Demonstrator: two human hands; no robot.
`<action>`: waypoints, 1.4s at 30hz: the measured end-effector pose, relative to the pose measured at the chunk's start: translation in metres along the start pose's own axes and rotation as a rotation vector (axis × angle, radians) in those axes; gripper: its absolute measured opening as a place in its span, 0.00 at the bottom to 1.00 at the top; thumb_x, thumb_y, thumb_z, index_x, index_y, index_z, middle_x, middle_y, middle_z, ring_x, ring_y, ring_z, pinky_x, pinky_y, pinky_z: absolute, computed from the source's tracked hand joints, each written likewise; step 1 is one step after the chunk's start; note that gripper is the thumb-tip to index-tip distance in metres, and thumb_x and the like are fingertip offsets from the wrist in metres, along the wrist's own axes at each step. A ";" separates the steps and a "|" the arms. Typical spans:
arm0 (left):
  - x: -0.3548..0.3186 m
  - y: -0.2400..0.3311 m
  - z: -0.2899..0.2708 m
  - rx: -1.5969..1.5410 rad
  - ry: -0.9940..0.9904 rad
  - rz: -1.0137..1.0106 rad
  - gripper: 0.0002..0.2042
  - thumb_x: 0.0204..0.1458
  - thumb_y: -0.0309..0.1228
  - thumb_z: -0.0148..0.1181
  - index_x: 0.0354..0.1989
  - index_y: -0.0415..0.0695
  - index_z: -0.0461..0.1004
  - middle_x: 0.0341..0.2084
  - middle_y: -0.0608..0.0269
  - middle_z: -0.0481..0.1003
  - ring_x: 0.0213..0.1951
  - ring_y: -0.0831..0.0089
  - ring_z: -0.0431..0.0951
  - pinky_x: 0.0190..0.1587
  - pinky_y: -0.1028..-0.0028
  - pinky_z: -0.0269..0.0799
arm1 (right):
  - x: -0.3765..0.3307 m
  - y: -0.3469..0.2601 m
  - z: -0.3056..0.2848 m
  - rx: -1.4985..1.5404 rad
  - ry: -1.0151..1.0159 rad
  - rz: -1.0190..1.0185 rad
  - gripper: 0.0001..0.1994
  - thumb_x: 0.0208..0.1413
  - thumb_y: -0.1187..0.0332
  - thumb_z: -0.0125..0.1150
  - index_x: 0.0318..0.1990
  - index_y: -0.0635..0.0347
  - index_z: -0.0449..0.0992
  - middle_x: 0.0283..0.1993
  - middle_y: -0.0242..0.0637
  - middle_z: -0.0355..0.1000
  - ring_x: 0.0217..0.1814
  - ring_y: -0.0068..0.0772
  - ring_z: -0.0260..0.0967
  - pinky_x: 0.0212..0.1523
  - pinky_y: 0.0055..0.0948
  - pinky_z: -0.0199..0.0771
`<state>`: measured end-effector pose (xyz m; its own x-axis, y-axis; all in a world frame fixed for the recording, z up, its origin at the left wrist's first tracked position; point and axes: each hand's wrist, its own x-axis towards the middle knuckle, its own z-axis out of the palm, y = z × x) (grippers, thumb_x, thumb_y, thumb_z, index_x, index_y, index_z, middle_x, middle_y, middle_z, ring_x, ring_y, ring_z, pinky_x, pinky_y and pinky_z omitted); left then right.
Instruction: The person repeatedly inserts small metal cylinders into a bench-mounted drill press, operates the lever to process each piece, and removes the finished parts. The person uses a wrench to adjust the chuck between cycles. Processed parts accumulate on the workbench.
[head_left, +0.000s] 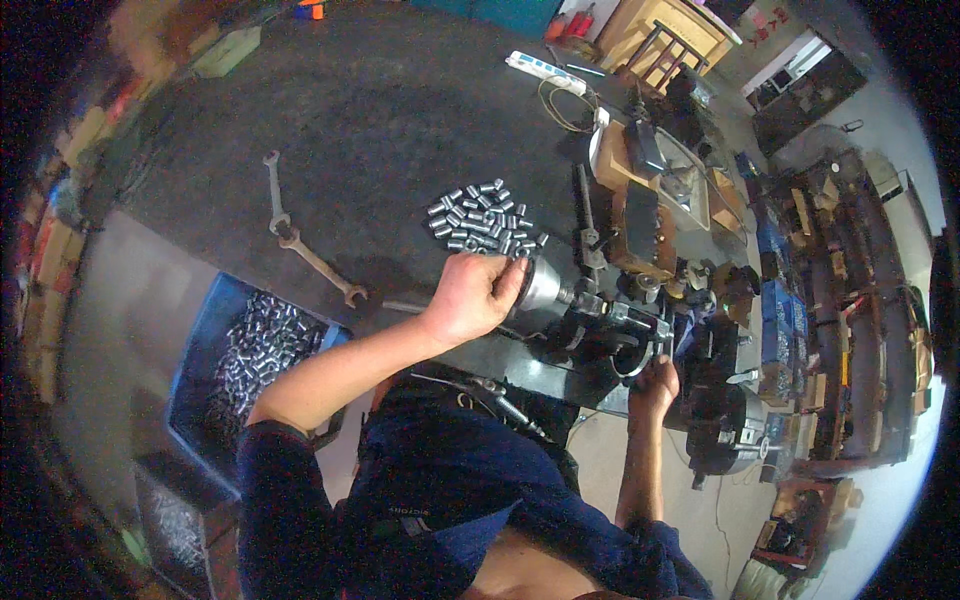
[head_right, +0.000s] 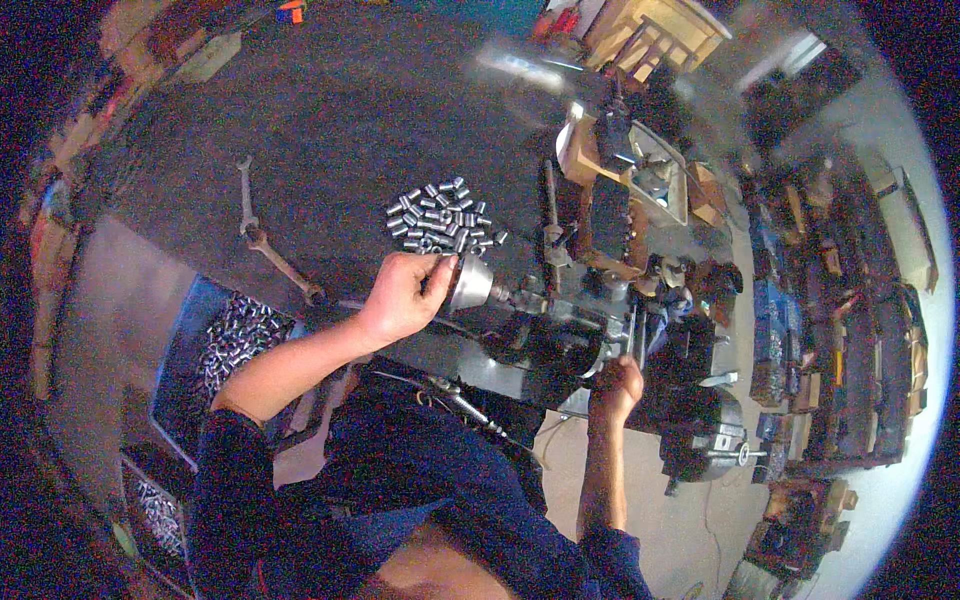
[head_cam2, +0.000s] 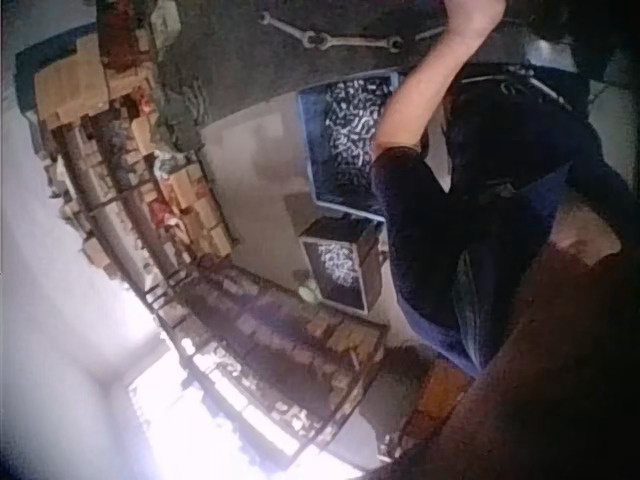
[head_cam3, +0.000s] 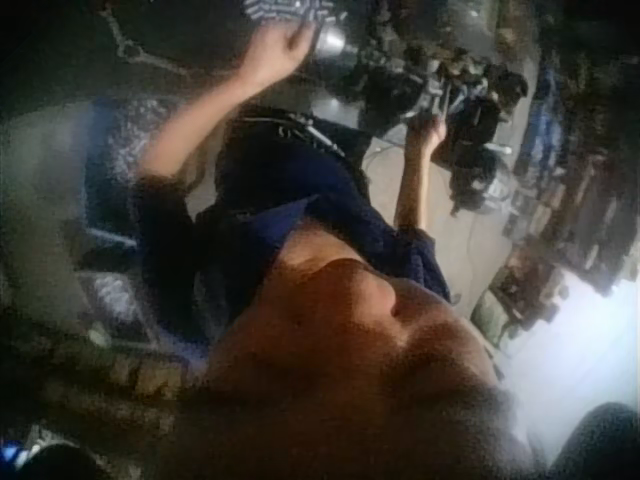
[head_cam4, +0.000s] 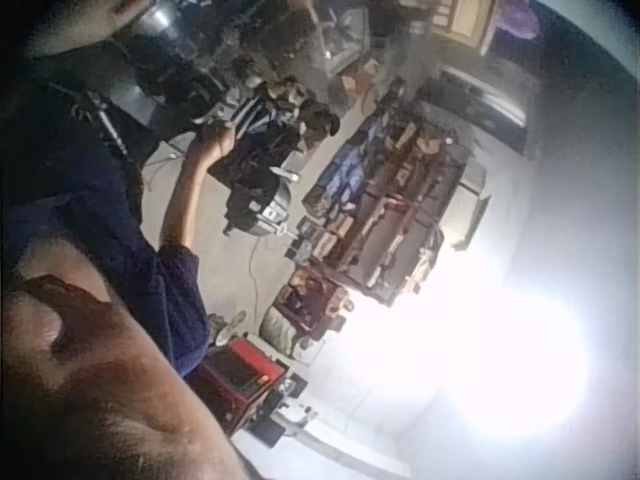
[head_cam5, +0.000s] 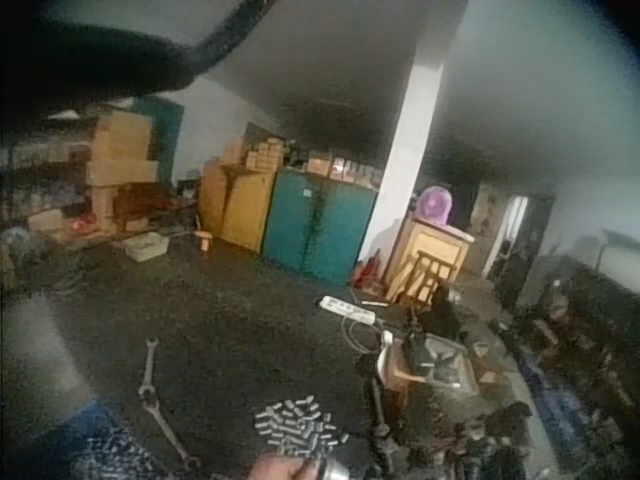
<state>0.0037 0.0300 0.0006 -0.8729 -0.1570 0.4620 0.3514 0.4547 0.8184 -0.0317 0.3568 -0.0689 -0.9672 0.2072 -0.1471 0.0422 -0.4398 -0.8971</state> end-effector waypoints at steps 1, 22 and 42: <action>-0.001 -0.001 -0.001 0.012 0.014 -0.009 0.15 0.51 0.31 0.47 0.15 0.35 0.64 0.08 0.51 0.60 0.10 0.68 0.59 0.15 0.69 0.54 | -0.008 -0.006 0.003 -0.042 0.012 -0.001 0.07 0.45 0.67 0.47 0.19 0.54 0.61 0.14 0.23 0.51 0.13 0.17 0.45 0.12 0.18 0.44; 0.003 0.004 -0.004 0.008 -0.038 -0.161 0.18 0.50 0.35 0.48 0.13 0.35 0.65 0.08 0.48 0.61 0.11 0.58 0.61 0.17 0.65 0.55 | -0.004 -0.014 -0.001 -0.016 -0.084 -0.002 0.03 0.47 0.69 0.44 0.24 0.54 0.62 0.17 0.24 0.53 0.14 0.13 0.44 0.11 0.14 0.42; 0.003 -0.013 -0.016 -0.132 -0.148 -0.267 0.19 0.51 0.35 0.49 0.13 0.34 0.63 0.06 0.62 0.55 0.13 0.79 0.54 0.16 0.72 0.51 | 0.010 -0.077 0.074 0.044 -0.173 -0.331 0.08 0.51 0.69 0.42 0.21 0.54 0.59 0.18 0.26 0.53 0.17 0.15 0.45 0.17 0.15 0.46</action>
<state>0.0024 0.0094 -0.0035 -0.9764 -0.1218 0.1783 0.1358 0.2955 0.9456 -0.0635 0.3280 0.0295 -0.9549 0.1954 0.2236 -0.2868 -0.4116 -0.8651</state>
